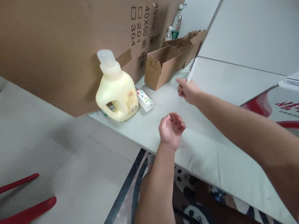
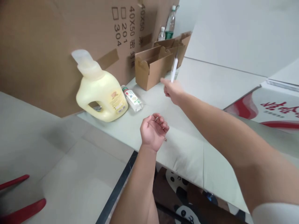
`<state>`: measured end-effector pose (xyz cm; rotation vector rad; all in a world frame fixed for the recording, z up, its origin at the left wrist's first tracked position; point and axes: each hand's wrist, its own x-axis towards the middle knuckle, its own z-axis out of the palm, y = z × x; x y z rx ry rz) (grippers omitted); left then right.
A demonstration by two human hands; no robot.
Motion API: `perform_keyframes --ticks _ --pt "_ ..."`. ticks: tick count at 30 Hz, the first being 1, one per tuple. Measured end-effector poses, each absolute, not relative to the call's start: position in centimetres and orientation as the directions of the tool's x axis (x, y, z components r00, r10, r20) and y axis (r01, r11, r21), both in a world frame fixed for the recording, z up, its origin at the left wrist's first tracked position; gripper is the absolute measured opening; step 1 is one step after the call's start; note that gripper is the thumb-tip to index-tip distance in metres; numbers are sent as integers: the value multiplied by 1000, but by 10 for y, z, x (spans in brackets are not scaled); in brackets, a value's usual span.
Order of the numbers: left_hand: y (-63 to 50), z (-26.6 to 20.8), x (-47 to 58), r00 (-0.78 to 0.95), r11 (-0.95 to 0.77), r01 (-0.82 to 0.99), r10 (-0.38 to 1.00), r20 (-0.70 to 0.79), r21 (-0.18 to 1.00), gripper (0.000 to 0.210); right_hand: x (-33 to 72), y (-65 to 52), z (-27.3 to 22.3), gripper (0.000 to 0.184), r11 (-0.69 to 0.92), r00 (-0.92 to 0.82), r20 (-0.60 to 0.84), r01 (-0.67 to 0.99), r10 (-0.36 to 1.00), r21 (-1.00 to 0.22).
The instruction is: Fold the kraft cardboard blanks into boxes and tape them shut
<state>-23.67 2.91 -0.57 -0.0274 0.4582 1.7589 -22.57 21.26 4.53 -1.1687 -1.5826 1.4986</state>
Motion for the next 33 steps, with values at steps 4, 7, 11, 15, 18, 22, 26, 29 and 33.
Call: perform_keyframes --ticks 4,7,11,15,18,22,26,29,33 --pt "32 -5 -239 -258 -176 -945 919 -297 274 15 -299 231 72 28 325 -463 156 314 873 -892" --pt "34 -4 -240 -250 -164 -947 917 -310 278 15 -321 232 83 26 371 -497 132 421 858 -828" --pt "32 -3 -242 -256 -161 -940 916 -308 302 15 -304 224 87 32 356 -496 69 512 866 -782" --pt "27 -5 -241 -379 -260 -892 877 -295 370 13 -239 204 89 32 357 -474 101 490 875 -795" --pt "24 -9 -239 -746 -506 -630 604 -279 589 14 -163 177 87 25 366 -373 200 454 906 -813" --pt "22 -14 -236 -910 -501 -335 392 -136 798 15 -48 127 70 25 499 -23 527 359 850 -789" --pt "27 -18 -221 -790 -418 -287 613 34 862 15 39 78 38 17 514 222 612 373 759 -772" --pt "35 -23 -201 -606 -401 -282 779 163 872 28 72 57 10 18 492 272 580 328 768 -806" --pt "47 -29 -179 -393 -430 -241 863 318 870 53 87 49 -23 19 448 237 469 141 851 -883"
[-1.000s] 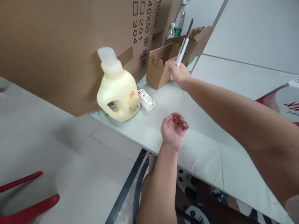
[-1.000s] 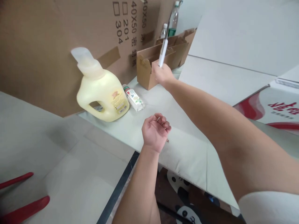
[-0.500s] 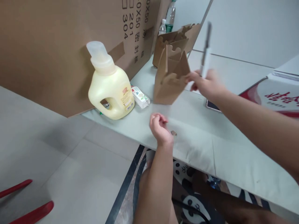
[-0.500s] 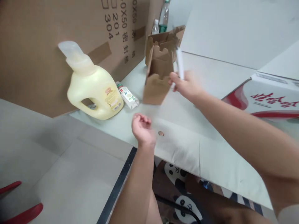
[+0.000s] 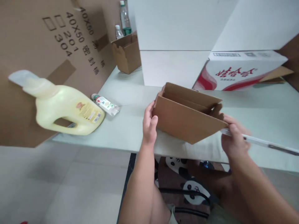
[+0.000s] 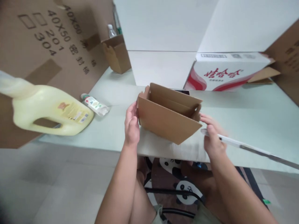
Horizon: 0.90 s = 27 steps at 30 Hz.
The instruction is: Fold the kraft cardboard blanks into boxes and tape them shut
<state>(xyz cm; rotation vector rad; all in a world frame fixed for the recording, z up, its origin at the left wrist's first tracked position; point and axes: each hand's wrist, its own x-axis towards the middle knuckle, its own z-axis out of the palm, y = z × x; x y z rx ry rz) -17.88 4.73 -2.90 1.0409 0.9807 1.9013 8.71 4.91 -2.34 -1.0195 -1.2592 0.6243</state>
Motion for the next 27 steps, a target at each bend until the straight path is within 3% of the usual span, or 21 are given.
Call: perform_keyframes --ticks 4,8,15,21,27 --pt "55 -28 -167 -425 -456 -171 834 352 873 62 101 46 -42 38 327 169 353 160 920 -931" --pt "55 -23 -152 -415 -434 -154 843 341 887 67 119 38 -47 47 403 57 422 202 905 -892" --pt "53 -28 -128 -349 -480 -48 830 436 876 58 139 27 -33 50 558 -128 544 137 829 -819" --pt "66 -45 -138 -201 -634 173 727 657 754 77 147 27 -25 45 689 -279 644 106 712 -717" --pt "64 -35 -139 -177 -670 180 698 694 720 61 149 31 -19 45 718 -328 665 64 671 -693"
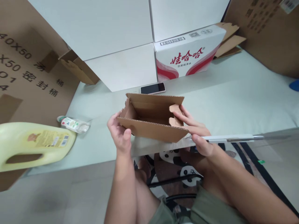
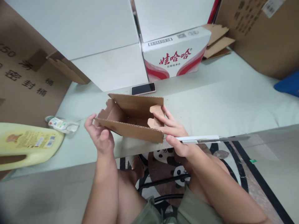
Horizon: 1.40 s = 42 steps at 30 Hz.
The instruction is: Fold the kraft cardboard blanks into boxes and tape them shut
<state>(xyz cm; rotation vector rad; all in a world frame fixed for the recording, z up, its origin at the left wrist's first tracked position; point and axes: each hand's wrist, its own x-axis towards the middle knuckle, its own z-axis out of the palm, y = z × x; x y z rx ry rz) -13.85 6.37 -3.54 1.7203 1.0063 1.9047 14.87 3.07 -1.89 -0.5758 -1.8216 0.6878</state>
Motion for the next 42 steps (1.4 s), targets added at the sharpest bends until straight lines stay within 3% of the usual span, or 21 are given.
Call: perform_keyframes --ticks 11,17,22,25,29,34,39,42 --pt "54 -21 -134 -200 -601 245 737 646 761 43 140 26 -19 40 684 -326 636 46 699 -728" --pt "54 -24 -140 -181 -538 279 784 594 795 52 133 27 -25 32 679 -297 625 132 722 -722" --pt "53 -26 -133 -255 -526 219 782 568 822 43 124 21 -27 33 622 -182 597 147 782 -769" --pt "51 -26 -136 -274 -472 170 821 502 865 42 116 14 -30 41 523 -51 521 39 852 -851" --pt "51 -24 -143 -260 -426 304 823 504 852 44 111 7 -28 42 420 13 421 -84 907 -904" --pt "53 -23 -143 -275 -383 272 848 453 883 41 124 22 -18 55 480 145 480 38 865 -876" --pt "56 -27 -139 -264 -415 224 845 464 882 41 142 49 -28 73 379 10 379 0 926 -926" --pt "58 -30 -140 -253 -458 261 817 518 850 42 143 50 -35 61 366 -80 378 -131 922 -921"
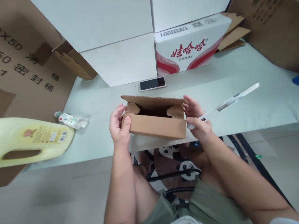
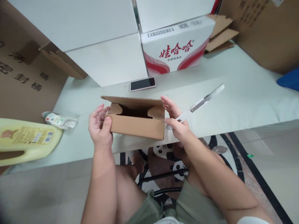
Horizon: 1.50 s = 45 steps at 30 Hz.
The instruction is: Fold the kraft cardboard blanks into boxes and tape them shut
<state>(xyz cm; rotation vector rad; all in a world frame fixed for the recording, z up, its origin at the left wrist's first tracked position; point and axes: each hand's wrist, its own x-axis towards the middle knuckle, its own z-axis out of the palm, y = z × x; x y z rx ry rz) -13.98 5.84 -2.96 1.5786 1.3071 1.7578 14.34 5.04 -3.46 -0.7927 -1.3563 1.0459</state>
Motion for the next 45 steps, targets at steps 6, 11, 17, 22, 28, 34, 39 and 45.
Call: perform_keyframes --ticks 6,11,17,22,28,34,39,45 --pt "58 -28 -142 -203 -440 337 829 521 832 40 141 42 -35 19 402 -54 409 -110 911 -909" --pt "56 -19 -142 -115 -452 406 837 535 795 22 142 44 -40 25 417 -56 427 -138 902 -899" --pt "69 -29 -163 -444 -350 172 807 390 921 21 152 53 -60 34 174 87 159 -202 983 -964" --pt "78 -43 -172 -648 -207 -14 747 149 978 28 133 42 -65 48 22 -282 69 -164 957 -986" --pt "75 -60 -149 -324 -37 -54 946 17 998 50 116 26 -48 52 288 -396 269 -13 878 -958" --pt "71 -63 -139 -276 -27 -14 961 22 1000 60 123 22 -46 56 392 -381 393 -84 837 -916" --pt "75 -59 -126 -236 114 -236 957 -171 965 62 121 20 -40 55 499 -380 496 -100 781 -861" --pt "73 -52 -119 -147 363 -307 895 -421 880 60 122 21 -36 56 618 -321 561 107 763 -779"
